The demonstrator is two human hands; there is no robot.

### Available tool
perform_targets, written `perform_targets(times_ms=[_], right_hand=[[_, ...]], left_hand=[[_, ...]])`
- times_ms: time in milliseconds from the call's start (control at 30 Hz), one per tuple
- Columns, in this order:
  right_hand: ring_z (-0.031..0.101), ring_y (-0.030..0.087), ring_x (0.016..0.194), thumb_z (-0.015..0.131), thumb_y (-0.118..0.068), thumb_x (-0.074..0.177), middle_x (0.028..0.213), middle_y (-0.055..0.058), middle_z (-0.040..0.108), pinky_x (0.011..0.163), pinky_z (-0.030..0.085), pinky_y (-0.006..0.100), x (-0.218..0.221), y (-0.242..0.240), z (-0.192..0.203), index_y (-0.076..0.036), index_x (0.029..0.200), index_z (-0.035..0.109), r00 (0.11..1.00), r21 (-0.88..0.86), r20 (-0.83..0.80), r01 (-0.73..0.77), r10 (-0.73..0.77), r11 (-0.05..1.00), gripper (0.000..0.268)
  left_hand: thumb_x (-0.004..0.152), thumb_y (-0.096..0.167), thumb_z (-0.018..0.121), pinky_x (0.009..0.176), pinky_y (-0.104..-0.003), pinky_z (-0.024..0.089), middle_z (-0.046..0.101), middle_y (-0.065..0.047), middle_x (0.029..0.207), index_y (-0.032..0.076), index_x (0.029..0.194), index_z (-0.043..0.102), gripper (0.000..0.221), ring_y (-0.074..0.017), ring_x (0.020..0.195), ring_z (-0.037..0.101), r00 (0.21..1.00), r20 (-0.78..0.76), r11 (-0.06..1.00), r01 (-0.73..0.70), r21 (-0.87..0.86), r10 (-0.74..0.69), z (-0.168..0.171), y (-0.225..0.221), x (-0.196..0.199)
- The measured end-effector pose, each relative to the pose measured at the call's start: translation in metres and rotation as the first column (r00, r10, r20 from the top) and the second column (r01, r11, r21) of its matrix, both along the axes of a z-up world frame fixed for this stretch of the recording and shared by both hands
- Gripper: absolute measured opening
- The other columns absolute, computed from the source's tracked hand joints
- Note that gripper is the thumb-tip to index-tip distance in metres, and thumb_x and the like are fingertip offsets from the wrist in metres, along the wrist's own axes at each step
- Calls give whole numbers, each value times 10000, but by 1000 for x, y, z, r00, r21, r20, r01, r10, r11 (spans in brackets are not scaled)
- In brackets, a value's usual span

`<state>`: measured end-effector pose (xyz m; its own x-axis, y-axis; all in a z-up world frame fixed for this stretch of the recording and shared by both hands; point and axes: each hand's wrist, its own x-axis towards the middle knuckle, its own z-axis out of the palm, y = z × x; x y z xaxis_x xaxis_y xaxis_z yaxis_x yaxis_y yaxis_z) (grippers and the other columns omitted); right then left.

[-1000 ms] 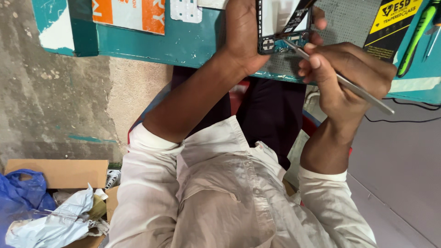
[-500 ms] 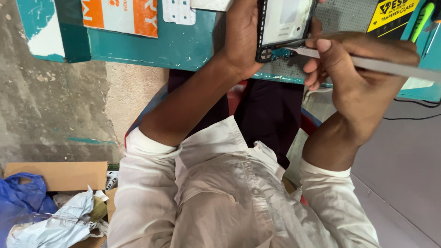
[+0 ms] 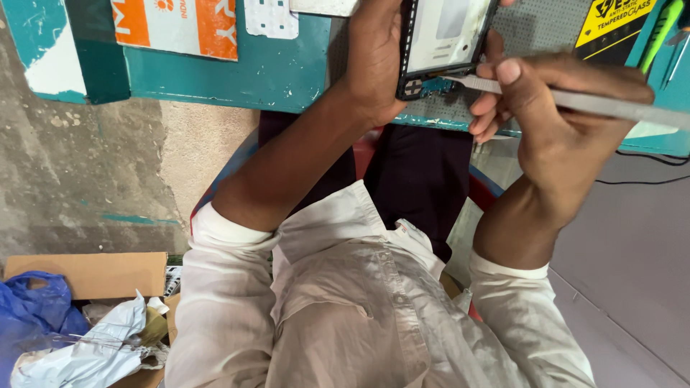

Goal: The person uses a metal prying tool to separate the screen from the smartphone frame, then applies liquid from a bottle into the seam and continues prying to fully detach the display. The device is held and rotated as needed while working at a bench.

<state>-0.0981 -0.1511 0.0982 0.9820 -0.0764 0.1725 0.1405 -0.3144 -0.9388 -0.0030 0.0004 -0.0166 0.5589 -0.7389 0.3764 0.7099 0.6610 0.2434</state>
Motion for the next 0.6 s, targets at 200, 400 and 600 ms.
perform_targets(times_ms=[200, 400, 600], right_hand=[[720, 201, 653, 644, 50, 1150, 878, 192, 715, 569, 605, 253, -6, 10, 1, 132, 1033, 699, 998, -106, 36, 45, -42, 993, 153], [705, 192, 641, 643, 127, 1108, 881, 195, 710, 572, 579, 247, -7, 17, 16, 131, 1001, 691, 999, -241, 27, 32, -26, 970, 117], [717, 203, 650, 634, 152, 1088, 881, 214, 724, 583, 583, 254, -7, 10, 9, 118, 964, 674, 997, -257, 80, -2, 24, 966, 134]], left_hand=[[1127, 552, 236, 771, -546, 646, 652, -277, 1164, -66, 1430, 475, 729, -371, 917, 734, 998, -35, 990, -47, 136, 52, 1, 3, -1], [1169, 529, 236, 838, -499, 650, 558, -177, 1336, -13, 1461, 468, 658, -305, 1037, 683, 997, 13, 989, -71, 129, 70, 1, 6, -1], [1192, 539, 274, 829, -440, 605, 501, -172, 1351, -3, 1490, 439, 640, -281, 1060, 638, 996, 60, 984, -75, 162, 66, 3, 8, 2]])
